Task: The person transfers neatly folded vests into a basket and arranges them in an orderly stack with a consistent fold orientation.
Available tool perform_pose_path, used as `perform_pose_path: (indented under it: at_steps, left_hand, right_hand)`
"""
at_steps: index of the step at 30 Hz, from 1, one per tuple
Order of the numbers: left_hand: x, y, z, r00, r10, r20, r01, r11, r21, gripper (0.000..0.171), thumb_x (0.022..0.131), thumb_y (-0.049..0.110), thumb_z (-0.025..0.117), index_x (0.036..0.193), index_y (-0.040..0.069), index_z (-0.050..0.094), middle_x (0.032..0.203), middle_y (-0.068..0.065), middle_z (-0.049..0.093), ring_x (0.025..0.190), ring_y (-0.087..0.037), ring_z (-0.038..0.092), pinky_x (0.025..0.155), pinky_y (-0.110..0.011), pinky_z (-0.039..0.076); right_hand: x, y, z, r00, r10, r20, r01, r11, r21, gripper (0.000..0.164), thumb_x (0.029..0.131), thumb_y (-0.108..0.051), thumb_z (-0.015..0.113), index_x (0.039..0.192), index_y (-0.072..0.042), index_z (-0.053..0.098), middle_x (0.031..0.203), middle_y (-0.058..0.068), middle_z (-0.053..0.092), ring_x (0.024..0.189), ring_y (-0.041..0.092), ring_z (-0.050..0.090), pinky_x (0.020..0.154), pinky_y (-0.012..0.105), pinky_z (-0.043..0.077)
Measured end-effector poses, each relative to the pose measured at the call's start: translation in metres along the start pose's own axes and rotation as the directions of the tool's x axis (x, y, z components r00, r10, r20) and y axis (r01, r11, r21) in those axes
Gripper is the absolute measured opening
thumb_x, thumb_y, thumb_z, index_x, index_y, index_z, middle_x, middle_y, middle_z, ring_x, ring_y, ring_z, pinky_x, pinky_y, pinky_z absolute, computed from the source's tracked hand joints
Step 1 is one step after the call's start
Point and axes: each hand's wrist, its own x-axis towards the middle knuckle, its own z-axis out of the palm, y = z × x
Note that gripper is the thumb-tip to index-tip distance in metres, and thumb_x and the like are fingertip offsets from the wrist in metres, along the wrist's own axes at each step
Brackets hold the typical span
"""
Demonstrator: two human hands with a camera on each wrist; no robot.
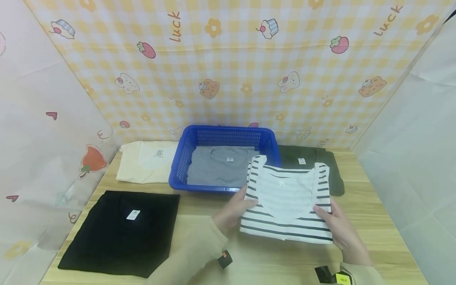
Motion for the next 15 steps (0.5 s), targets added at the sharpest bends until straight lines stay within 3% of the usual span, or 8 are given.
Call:
perform_pose_path:
  at_steps: [9,15]
  left_hand:
    - [0.002,0.007,-0.023,1.000,0.001,-0.031,-0.001,1.000,-0.012,0.050,0.089,0.004,0.050,0.135,0.015,0.036,0.109,-0.010,0.061,0.086,-0.019,0.061,0.072,-0.032,0.050]
    - [0.006,0.010,-0.039,0.998,0.015,-0.062,-0.015,1.000,-0.002,0.052,0.089,0.004,0.050,0.137,0.014,0.034,0.115,-0.012,0.057,0.092,-0.021,0.059,0.076,-0.033,0.049]
  right_hand:
    - [0.023,-0.010,0.021,0.998,0.029,-0.049,-0.031,0.999,-0.039,0.033,0.094,-0.012,0.048,0.114,-0.035,0.036,0.085,-0.010,0.064,0.076,0.009,0.064,0.061,0.030,0.053]
    - [0.037,-0.016,0.035,0.999,0.037,-0.027,-0.038,0.999,-0.034,0.040,0.093,-0.013,0.050,0.126,-0.027,0.032,0.086,-0.010,0.063,0.077,0.009,0.064,0.063,0.029,0.053]
